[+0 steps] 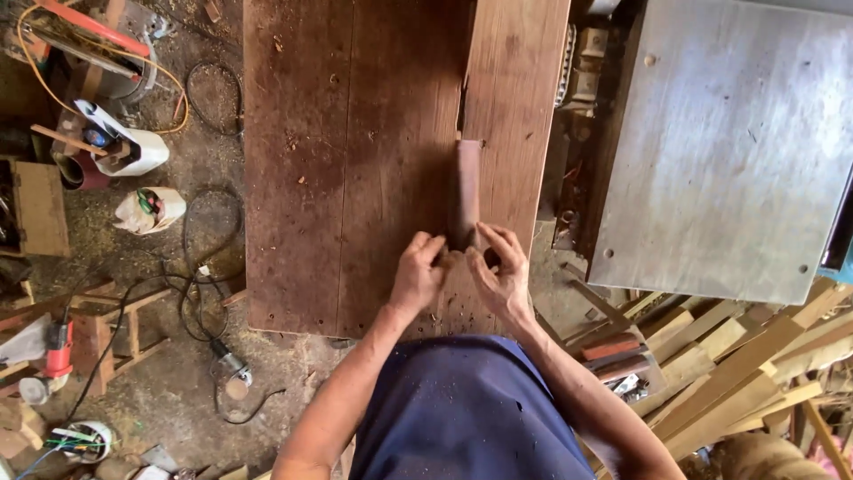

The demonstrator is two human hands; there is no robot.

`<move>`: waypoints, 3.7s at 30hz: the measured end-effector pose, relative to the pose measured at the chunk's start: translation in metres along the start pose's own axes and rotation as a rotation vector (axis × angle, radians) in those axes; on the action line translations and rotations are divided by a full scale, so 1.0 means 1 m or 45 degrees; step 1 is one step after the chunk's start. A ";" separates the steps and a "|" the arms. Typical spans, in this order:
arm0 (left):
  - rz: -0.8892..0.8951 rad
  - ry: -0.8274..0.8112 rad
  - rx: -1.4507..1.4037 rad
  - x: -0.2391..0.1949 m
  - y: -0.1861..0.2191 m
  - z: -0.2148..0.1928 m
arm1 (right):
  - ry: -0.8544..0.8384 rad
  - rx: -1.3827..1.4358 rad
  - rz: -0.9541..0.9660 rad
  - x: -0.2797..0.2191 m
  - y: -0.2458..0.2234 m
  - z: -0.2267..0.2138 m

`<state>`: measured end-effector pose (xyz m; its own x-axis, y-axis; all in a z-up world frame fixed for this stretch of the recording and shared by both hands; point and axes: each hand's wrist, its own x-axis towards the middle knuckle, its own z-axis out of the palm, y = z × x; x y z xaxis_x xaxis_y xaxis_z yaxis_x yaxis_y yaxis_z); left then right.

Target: A person uses a jointer machine to plane and smooth the surfaces of a small wooden block.

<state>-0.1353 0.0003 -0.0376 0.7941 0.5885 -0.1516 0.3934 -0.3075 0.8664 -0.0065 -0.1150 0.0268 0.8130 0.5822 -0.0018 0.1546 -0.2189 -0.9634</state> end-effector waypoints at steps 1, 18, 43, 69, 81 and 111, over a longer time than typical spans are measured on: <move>0.006 -0.007 0.002 0.000 0.006 -0.007 | 0.009 0.001 0.001 0.000 0.011 0.001; 0.106 0.078 0.090 0.047 0.020 0.002 | 0.010 -0.213 0.170 0.051 0.056 0.018; 0.095 0.221 0.062 0.081 0.018 0.009 | -0.036 -0.245 0.161 0.096 0.052 0.023; 0.121 0.278 0.045 0.097 0.025 0.010 | -0.042 -0.311 0.083 0.117 0.076 0.031; 0.113 0.339 0.077 0.112 0.022 0.014 | -0.051 -0.316 0.061 0.136 0.087 0.032; -0.459 0.525 -0.823 0.101 0.077 0.029 | -0.053 -0.345 0.016 0.166 0.084 0.029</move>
<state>-0.0112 0.0144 0.0000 0.3891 0.8325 -0.3944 0.1481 0.3660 0.9188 0.1250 -0.0141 -0.0622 0.7931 0.6084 -0.0298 0.2936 -0.4246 -0.8565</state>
